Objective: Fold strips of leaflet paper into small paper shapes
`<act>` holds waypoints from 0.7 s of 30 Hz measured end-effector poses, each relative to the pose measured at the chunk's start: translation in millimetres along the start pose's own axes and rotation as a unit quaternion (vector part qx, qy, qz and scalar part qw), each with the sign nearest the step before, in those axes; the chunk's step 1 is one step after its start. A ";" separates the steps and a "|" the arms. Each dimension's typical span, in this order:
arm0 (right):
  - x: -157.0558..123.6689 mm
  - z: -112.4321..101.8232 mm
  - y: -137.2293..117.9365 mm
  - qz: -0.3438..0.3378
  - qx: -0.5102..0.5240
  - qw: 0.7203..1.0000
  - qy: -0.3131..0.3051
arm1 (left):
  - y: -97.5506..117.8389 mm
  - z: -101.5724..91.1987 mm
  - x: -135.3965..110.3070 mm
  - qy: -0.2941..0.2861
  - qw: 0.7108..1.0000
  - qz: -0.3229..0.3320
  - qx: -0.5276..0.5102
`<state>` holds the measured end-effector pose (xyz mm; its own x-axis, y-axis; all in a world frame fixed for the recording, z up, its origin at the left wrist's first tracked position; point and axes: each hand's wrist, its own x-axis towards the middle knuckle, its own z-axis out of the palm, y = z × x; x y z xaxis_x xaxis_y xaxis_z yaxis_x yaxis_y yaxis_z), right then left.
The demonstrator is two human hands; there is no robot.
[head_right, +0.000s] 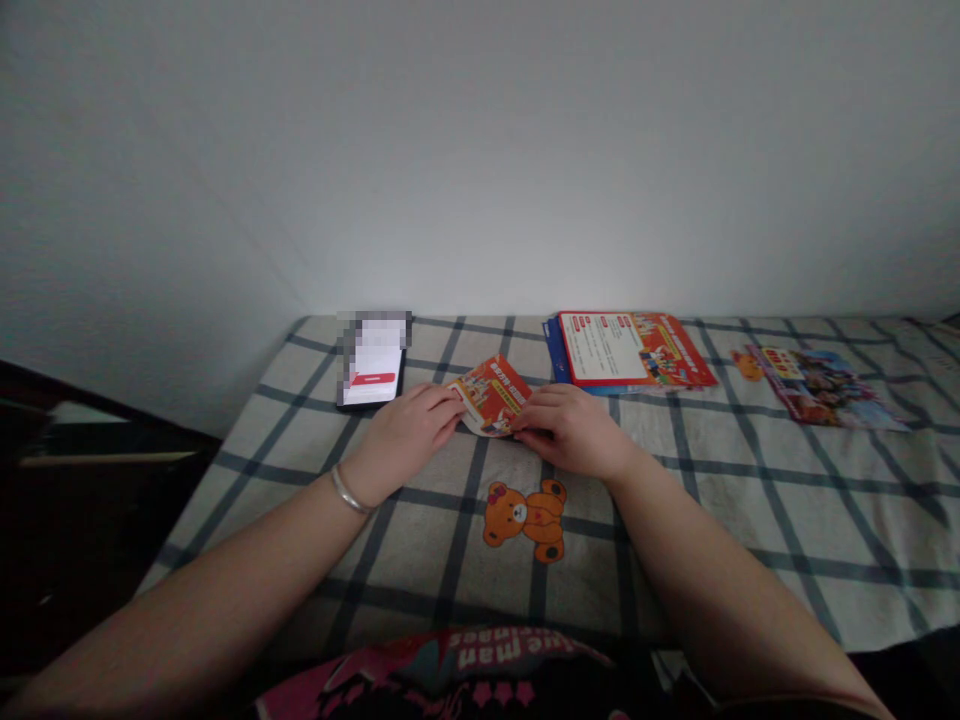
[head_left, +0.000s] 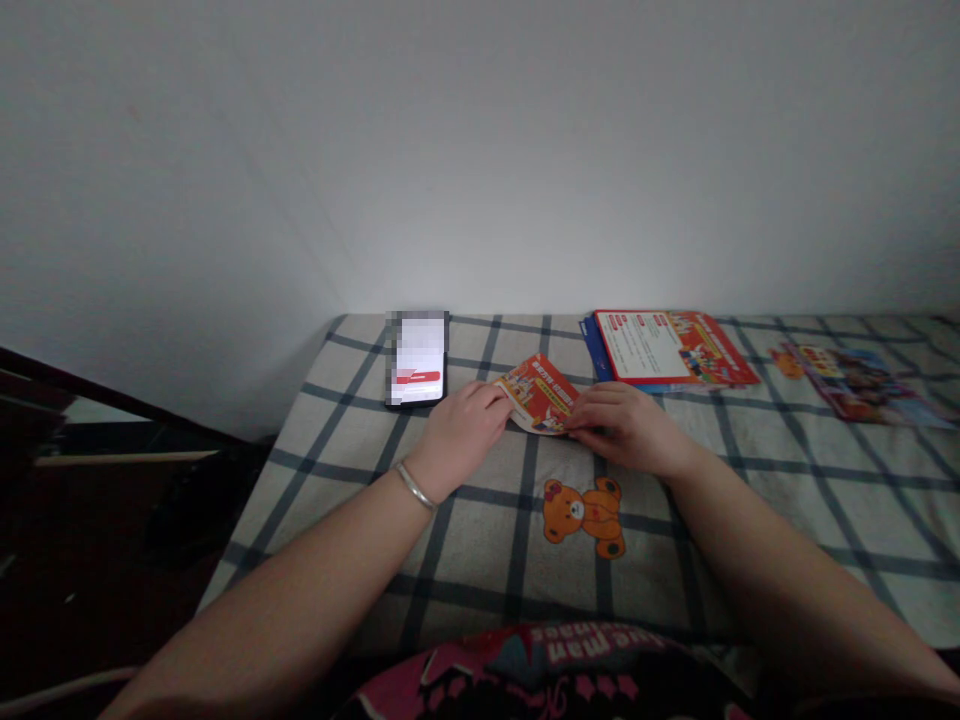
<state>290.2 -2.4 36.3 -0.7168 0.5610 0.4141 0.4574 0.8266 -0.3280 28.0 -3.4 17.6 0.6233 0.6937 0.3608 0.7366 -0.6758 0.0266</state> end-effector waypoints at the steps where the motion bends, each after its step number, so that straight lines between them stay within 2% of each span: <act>1: 0.5 -0.5 -2.8 0.002 0.001 1.000 -0.003 | 0.1 0.5 -0.2 0.003 1.000 -0.008 0.000; 11: 0.3 -2.8 -18.8 0.023 -0.007 0.999 -0.036 | 2.4 2.7 1.0 0.006 0.998 -0.055 -0.042; 15: 0.7 -2.2 -19.9 0.036 0.010 0.998 -0.048 | 3.2 7.5 0.3 0.025 0.995 -0.087 -0.031; 21: 1.3 2.3 -18.2 0.034 0.033 0.997 -0.062 | 6.2 8.3 0.1 0.013 0.994 -0.097 -0.040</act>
<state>279.7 -16.8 40.9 -0.7470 0.6024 0.2811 0.4746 0.7794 -0.4089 34.9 -5.5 10.1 0.4638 0.8070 0.3656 0.8186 -0.5481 0.1714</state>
